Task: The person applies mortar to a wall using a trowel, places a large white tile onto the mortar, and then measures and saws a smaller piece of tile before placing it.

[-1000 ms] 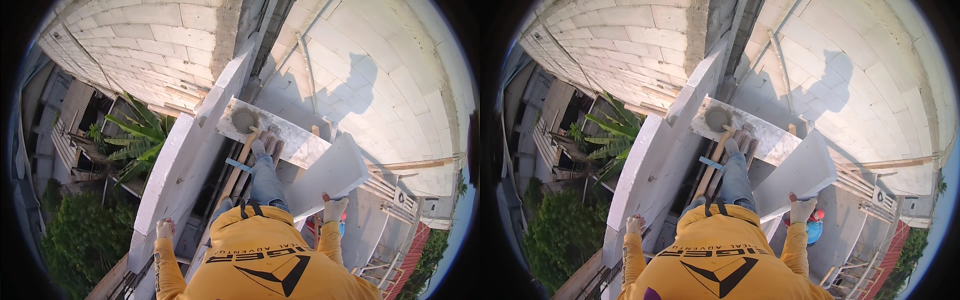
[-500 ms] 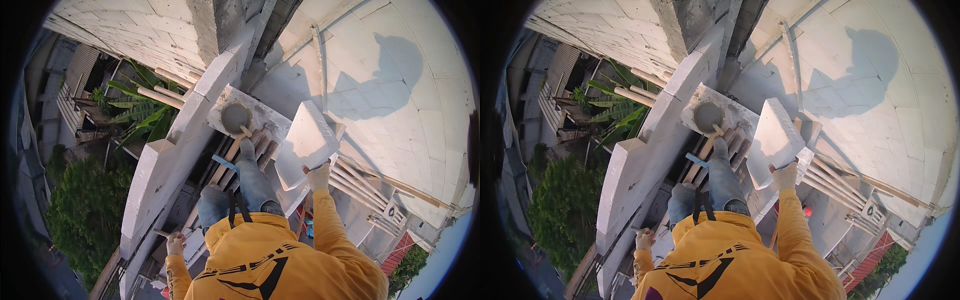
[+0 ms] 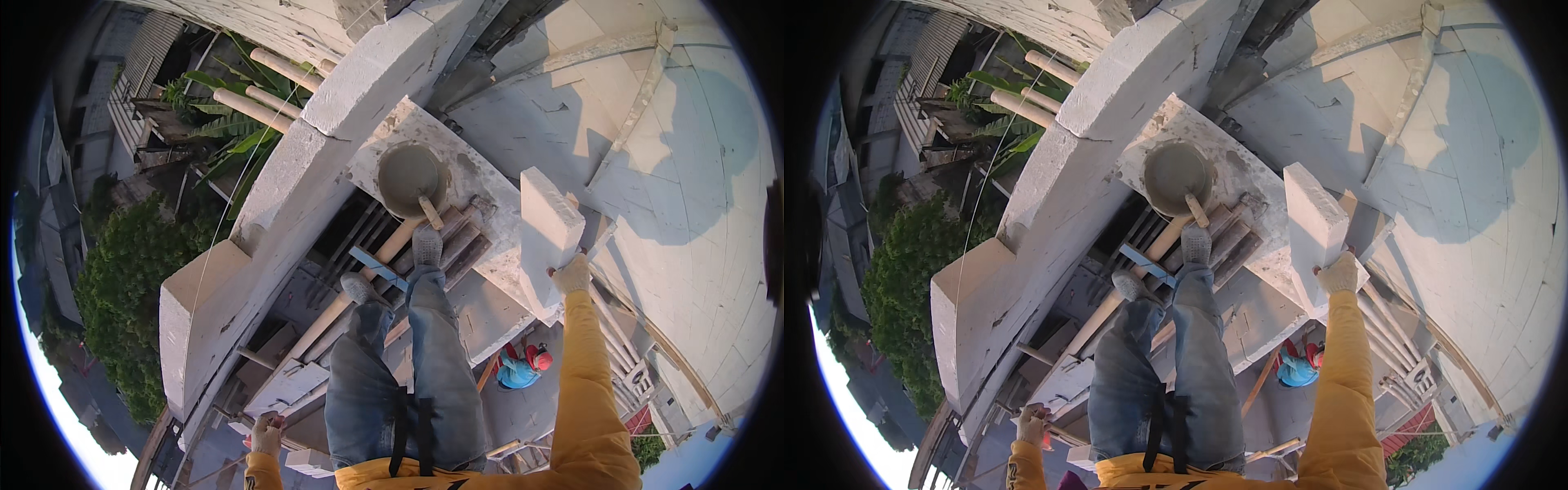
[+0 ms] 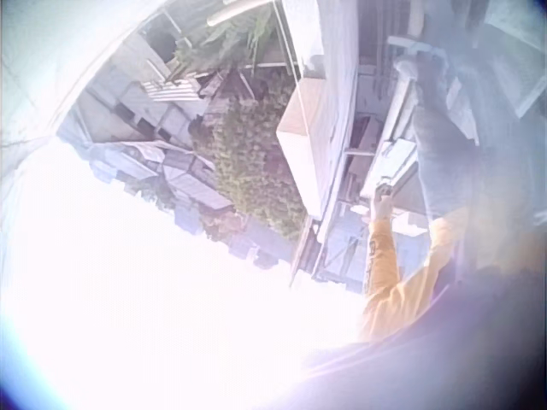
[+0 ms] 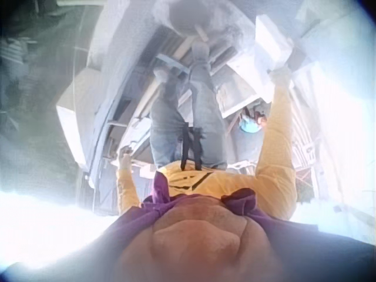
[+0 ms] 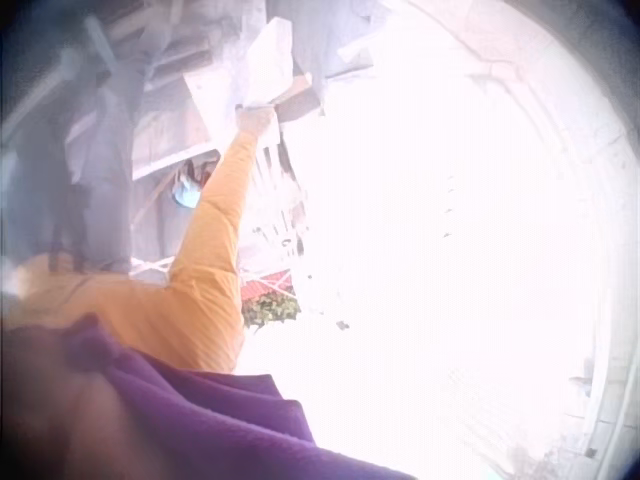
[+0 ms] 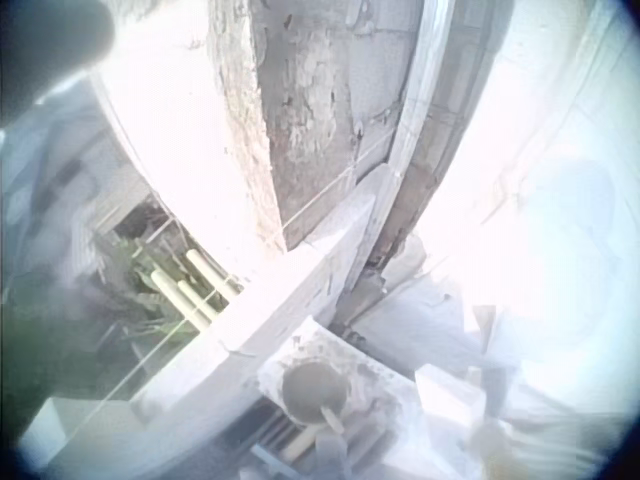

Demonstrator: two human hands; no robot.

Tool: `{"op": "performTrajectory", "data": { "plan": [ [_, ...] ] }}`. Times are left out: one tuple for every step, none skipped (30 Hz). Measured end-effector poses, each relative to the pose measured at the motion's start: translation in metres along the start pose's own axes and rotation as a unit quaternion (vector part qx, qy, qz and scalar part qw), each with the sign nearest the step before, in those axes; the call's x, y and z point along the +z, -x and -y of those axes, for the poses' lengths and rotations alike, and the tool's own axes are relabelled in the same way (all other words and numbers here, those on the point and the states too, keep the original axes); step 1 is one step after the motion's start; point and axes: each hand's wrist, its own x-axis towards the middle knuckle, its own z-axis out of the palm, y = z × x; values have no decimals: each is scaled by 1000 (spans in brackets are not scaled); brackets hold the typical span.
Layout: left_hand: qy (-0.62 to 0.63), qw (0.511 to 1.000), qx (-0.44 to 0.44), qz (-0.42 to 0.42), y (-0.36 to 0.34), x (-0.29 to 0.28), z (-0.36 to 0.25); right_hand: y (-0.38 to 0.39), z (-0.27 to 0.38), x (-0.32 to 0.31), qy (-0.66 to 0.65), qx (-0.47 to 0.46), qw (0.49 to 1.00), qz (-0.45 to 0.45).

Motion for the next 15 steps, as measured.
{"op": "performTrajectory", "data": {
  "plan": [
    [-47,999,-20,-15,-12,-10,23,-6,6,18,1,8,999,36],
    [-97,994,-39,-22,-17,-14,29,-26,-10,46,-8,1,999,40],
    [-125,990,-48,-33,-15,-11,10,-46,-32,82,-42,-10,999,26],
    [-159,985,-51,-44,-11,-6,-26,-62,-48,120,-82,-14,997,8],
    [-191,978,-71,-46,-3,1,-37,-76,-54,145,-95,-22,995,4],
    [-185,978,-84,-41,-5,0,-23,-83,-47,158,-84,-27,996,3],
    [-182,978,-94,-35,-8,-4,-2,-98,-37,173,-76,-35,997,1],
    [-186,977,-106,-16,-14,-7,19,-113,-39,180,-54,-28,998,9],
    [-147,983,-109,-25,-11,-2,34,-125,-27,184,-29,-31,999,13],
    [-141,983,-118,-24,-9,3,26,-137,-18,183,-6,-27,1000,13],
    [-138,982,-123,-26,-10,12,9,-141,-5,188,16,-22,1000,7],
    [-135,982,-130,-28,-10,19,-3,-144,10,191,40,-18,999,3],
    [-107,985,-132,-24,-13,22,-9,-147,23,190,40,-9,999,21],
    [-92,987,-129,-22,-18,24,-11,-149,33,186,42,3,998,37],
    [-82,989,-124,-11,-27,26,-9,-157,33,182,46,24,997,49]
  ]
}}
